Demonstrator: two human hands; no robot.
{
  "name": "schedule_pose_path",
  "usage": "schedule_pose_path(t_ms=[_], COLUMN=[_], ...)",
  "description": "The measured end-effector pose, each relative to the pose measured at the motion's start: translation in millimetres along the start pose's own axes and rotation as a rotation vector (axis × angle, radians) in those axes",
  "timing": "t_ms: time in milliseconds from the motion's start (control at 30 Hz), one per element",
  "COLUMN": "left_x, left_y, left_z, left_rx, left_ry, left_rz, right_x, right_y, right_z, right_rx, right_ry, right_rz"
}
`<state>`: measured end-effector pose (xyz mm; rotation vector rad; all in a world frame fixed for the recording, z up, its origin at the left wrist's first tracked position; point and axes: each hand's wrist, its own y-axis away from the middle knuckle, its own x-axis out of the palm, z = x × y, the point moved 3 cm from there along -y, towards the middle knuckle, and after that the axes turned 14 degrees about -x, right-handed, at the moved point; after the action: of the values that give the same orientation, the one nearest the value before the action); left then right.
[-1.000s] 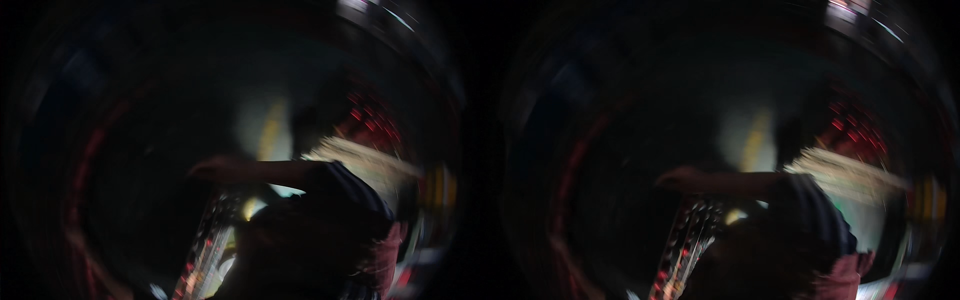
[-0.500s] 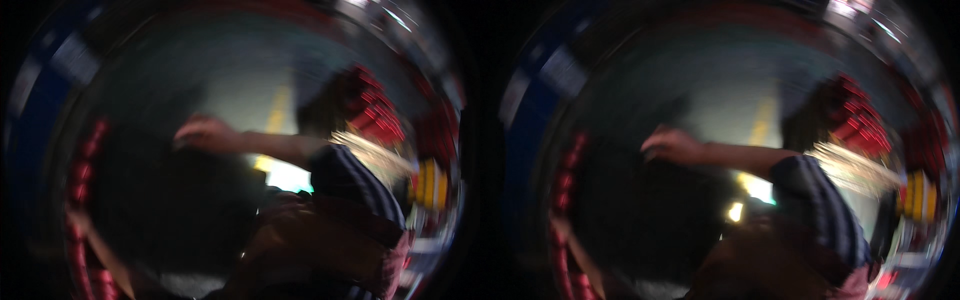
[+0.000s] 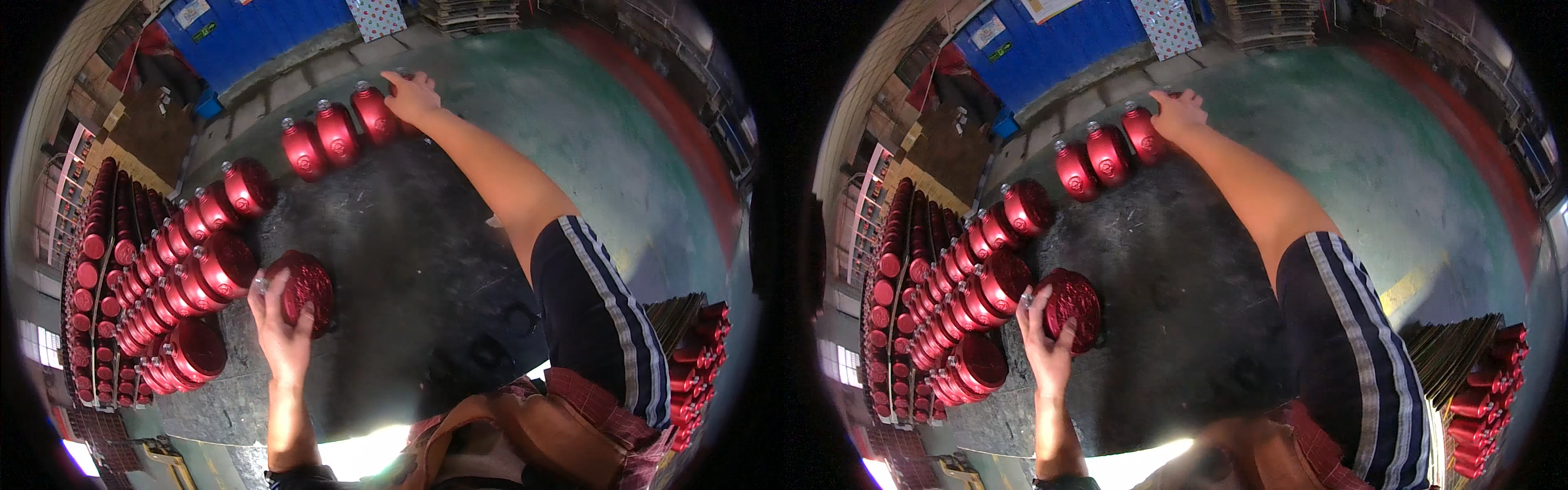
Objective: The person repeatedly picks up red cylindrical containers from a rack and places them into a metal tray with circular indentations. The person handles the containers one at a time, moving between the rack and the tray.
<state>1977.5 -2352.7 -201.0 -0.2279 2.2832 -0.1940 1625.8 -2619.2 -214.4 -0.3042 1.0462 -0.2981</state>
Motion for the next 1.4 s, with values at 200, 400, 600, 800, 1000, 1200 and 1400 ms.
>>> schedule_pose_path(t_ms=[200,400,600,800,1000,1200,1400], left_x=[2.4,6.8,-22.5,-65.8,-69.8,-44.0,-35.2], left_y=[16.2,28.9,128.9,303.1,440.1,520.1,537.2], left_z=[4.2,18.7,47.6,35.0,85.1,212.9,315.5], left_rx=[0.047,0.011,-0.211,-0.277,-0.567,-0.605,-0.341], left_ry=[-0.200,-0.051,0.391,0.936,1.429,2.284,2.852], left_rz=[-0.076,-0.150,-0.283,-0.503,-0.836,-0.411,-0.071], right_x=[4.7,-40.8,-103.0,-104.0,-60.6,25.6,153.9], right_y=[8.9,106.6,287.0,408.4,527.1,601.0,684.0], right_z=[-33.9,-77.7,-43.3,51.4,185.5,295.6,354.9], right_rx=[0.064,0.023,-0.005,0.272,0.437,-0.432,-0.003], right_ry=[0.002,-0.869,-1.446,-2.149,-2.244,-1.767,-1.826], right_rz=[-0.035,-0.192,-0.166,0.265,1.140,1.223,1.370])
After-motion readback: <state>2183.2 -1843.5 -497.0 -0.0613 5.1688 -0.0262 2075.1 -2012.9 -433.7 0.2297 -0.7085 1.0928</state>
